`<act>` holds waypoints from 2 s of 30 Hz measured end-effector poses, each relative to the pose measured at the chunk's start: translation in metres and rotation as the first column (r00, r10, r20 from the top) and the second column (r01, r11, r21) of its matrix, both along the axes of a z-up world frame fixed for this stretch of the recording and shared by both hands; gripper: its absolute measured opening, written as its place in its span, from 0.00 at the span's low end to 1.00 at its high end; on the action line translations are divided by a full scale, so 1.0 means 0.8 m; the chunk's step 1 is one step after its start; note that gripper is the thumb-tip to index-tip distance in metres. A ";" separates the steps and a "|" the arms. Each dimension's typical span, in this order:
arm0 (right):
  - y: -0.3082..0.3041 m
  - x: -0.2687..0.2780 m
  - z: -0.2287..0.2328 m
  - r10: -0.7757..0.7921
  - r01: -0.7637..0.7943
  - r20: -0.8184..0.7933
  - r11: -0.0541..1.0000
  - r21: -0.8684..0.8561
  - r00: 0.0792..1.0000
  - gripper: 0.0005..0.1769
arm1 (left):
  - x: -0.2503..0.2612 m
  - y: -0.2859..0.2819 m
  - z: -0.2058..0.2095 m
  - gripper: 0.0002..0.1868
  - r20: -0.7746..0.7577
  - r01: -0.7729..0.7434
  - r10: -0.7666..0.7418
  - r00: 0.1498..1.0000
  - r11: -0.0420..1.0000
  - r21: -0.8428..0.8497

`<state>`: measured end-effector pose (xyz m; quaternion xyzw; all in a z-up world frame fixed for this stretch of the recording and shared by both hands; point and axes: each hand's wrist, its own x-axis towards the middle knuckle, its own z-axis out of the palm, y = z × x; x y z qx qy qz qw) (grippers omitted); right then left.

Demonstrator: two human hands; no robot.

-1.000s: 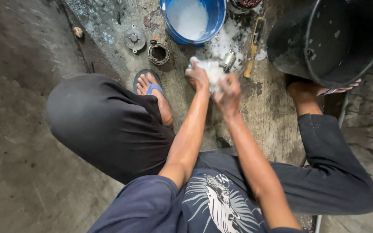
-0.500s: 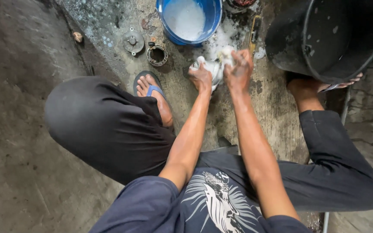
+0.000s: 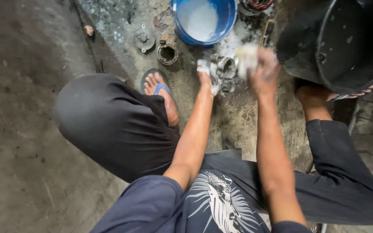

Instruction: The person sits on a concrete floor and scrubs various mechanical parts, including a cylindrical housing and a smaller cylindrical component, using a brush and soapy water from a blue bucket. The person repeatedly dips the brush into the bucket and scrubs the parts, rinsing them in a black bucket.

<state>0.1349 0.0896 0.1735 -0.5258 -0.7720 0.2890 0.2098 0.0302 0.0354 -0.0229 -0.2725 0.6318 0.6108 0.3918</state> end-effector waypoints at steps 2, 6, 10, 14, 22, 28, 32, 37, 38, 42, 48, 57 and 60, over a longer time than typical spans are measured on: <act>0.035 -0.042 0.036 0.046 -0.031 -0.077 0.981 0.192 0.996 0.16 | 0.006 -0.007 0.000 0.30 0.072 -0.016 0.009 0.997 0.994 0.110; 0.097 -0.136 0.016 0.298 -0.292 -0.071 0.952 0.091 0.952 0.16 | 0.005 -0.010 -0.001 0.28 0.129 -0.004 -0.025 0.991 0.975 0.221; 0.143 -0.210 -0.077 0.446 -0.402 0.321 0.894 -0.196 0.835 0.23 | -0.008 -0.014 -0.014 0.27 0.225 -0.010 -0.079 0.971 0.930 0.367; 0.215 -0.201 -0.284 0.473 -0.527 0.515 0.848 -0.047 0.715 0.14 | -0.019 -0.015 -0.027 0.26 0.317 -0.042 -0.137 0.939 0.866 0.499; 0.191 -0.209 -0.184 0.595 -0.137 0.453 0.692 -0.709 0.664 0.29 | -0.032 0.001 0.013 0.19 0.479 -0.189 -0.213 0.852 0.727 0.660; 0.123 -0.162 0.037 0.462 -0.440 -0.127 0.672 -0.596 0.877 0.23 | -0.032 -0.004 0.048 0.17 0.594 -0.254 -0.292 0.750 0.702 0.666; 0.047 -0.104 0.103 0.451 -0.462 -0.144 0.885 -0.053 0.881 0.23 | -0.029 0.003 0.048 0.19 0.658 -0.274 -0.366 0.658 0.697 0.662; -0.021 -0.040 0.024 0.275 -0.321 0.217 0.922 0.216 0.937 0.22 | 0.001 0.023 0.050 0.19 0.590 -0.223 -0.254 0.766 0.757 0.615; -0.025 -0.029 0.006 0.268 -0.332 0.244 0.900 0.281 0.932 0.28 | 0.009 0.024 0.054 0.19 0.556 -0.206 -0.201 0.806 0.786 0.583; -0.050 -0.039 -0.005 0.218 -0.266 0.192 0.922 0.280 0.957 0.23 | 0.007 0.017 0.115 0.32 0.617 -0.327 -0.120 0.778 0.761 0.560; -0.049 -0.024 -0.005 0.100 -0.140 0.164 0.957 0.255 0.981 0.27 | -0.001 0.009 0.161 0.34 0.540 -0.313 -0.068 0.839 0.751 0.581; -0.058 0.023 -0.074 0.136 -0.236 0.409 0.950 0.206 0.902 0.21 | 0.028 0.009 0.059 0.15 0.472 -0.260 -0.111 0.875 0.713 0.651; -0.068 0.030 -0.104 0.108 -0.158 0.367 0.981 0.109 0.924 0.20 | 0.036 0.007 0.028 0.13 0.327 -0.110 -0.118 0.938 0.792 0.601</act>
